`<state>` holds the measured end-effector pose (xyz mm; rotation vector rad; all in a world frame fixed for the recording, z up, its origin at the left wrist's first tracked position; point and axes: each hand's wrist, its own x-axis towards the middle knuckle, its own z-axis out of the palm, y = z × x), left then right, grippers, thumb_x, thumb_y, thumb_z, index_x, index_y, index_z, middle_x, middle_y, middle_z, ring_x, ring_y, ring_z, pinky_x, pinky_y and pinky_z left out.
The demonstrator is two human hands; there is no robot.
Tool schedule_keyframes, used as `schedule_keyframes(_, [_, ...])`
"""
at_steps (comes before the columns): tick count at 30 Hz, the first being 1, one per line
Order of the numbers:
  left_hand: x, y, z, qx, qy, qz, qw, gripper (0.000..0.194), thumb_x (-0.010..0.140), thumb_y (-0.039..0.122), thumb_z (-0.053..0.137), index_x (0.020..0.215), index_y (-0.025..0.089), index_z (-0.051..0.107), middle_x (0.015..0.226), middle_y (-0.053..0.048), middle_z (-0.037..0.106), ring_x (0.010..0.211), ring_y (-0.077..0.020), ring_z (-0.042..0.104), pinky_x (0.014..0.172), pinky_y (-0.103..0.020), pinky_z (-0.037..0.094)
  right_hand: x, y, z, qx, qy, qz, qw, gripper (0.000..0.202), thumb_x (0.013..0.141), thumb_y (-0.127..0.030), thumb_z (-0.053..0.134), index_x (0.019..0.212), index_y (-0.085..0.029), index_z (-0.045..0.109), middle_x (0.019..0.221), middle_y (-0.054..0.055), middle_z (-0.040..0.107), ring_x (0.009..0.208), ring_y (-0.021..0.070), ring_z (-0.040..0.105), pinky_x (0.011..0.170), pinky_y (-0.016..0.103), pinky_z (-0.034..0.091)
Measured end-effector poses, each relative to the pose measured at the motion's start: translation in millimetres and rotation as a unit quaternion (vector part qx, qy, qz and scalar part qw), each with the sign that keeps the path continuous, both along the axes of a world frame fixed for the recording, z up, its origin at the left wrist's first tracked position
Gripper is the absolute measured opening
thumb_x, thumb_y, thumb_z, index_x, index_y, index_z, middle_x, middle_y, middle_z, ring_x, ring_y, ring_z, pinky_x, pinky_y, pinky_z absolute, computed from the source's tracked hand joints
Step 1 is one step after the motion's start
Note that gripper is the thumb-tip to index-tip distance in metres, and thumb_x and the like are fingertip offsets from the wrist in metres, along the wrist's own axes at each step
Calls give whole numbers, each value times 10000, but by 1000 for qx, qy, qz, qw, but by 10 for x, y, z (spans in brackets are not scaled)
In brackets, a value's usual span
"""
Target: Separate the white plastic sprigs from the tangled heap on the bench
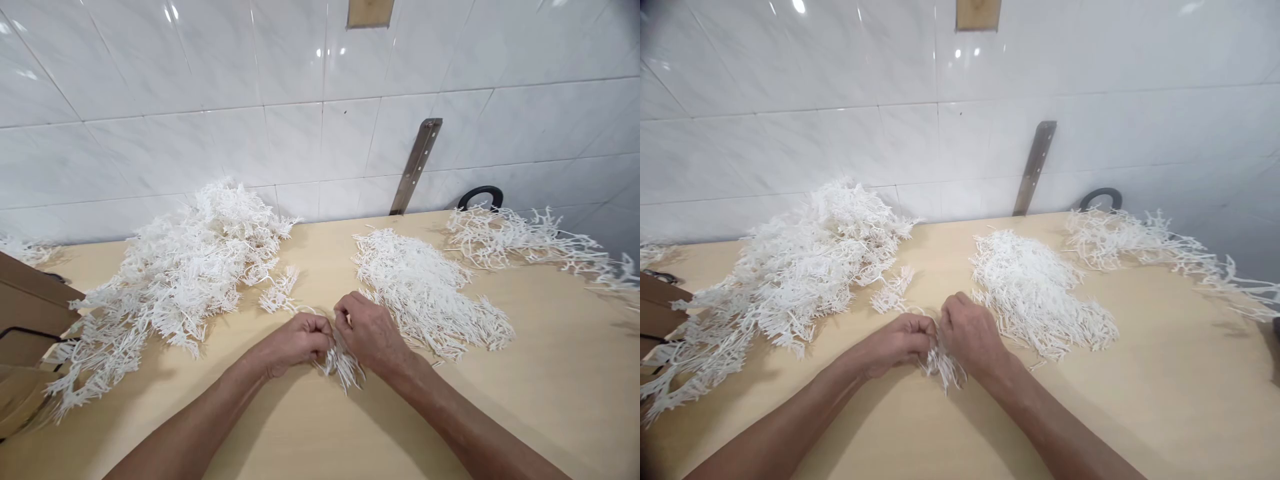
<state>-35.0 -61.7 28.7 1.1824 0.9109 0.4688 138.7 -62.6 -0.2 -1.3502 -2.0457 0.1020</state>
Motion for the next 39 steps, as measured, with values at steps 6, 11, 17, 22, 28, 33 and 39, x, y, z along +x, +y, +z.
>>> schedule_keyframes(6, [-26, 66, -65, 12, -3, 82, 997, 249, 732, 364, 679, 715, 168, 525, 577, 56, 479, 421, -36, 273, 398, -197, 127, 213, 98, 184, -62, 162, -81, 982, 144, 860, -258, 544, 804, -204, 665, 699, 14, 683, 573, 150, 593, 556, 261, 436])
schedule_keyframes(11, [-80, 126, -108, 17, -8, 88, 996, 402, 728, 521, 720, 707, 150, 566, 579, 32, 525, 409, -38, 294, 372, -200, 121, 486, 176, 272, -57, 203, -186, 960, 219, 852, -391, 572, 827, -196, 667, 649, 25, 678, 549, 172, 606, 530, 271, 440])
schedule_keyframes(17, [-95, 134, -92, -1, -24, 86, 996, 387, 759, 504, 709, 694, 145, 579, 470, 50, 451, 399, -44, 247, 363, -200, 106, 846, 301, 250, 6, 85, -262, 961, 184, 852, -332, 552, 937, -185, 623, 782, 67, 697, 597, 199, 623, 670, 359, 472])
schedule_keyframes(22, [-97, 136, -83, -12, -36, 94, 995, 367, 754, 475, 725, 688, 142, 584, 475, 44, 455, 403, -45, 253, 355, -190, 116, 598, 127, 375, 49, 147, -165, 974, 268, 910, -372, 545, 1030, -158, 652, 895, 108, 706, 596, 170, 616, 605, 320, 497])
schedule_keyframes(28, [-117, 153, -141, -9, -43, 76, 996, 401, 797, 517, 693, 698, 142, 594, 463, 45, 437, 382, -42, 249, 349, -194, 120, 115, -84, 312, -154, 203, 98, 962, 197, 932, -305, 551, 970, -202, 715, 801, 29, 710, 620, 126, 603, 585, 245, 486])
schedule_keyframes(33, [-114, 163, -155, -15, -50, 74, 996, 404, 799, 520, 693, 701, 141, 595, 459, 48, 425, 380, -42, 245, 354, -194, 117, 89, -36, 196, -260, 255, 87, 927, 192, 909, -355, 588, 962, -212, 705, 741, 4, 685, 649, 128, 592, 581, 227, 465])
schedule_keyframes(39, [-77, 159, -137, -18, -44, 77, 996, 432, 789, 550, 692, 696, 145, 577, 445, 53, 423, 370, -37, 214, 356, -200, 93, 83, -9, 162, -363, 332, 104, 864, 214, 879, -371, 600, 921, -181, 689, 735, 2, 642, 512, 90, 517, 417, 190, 419])
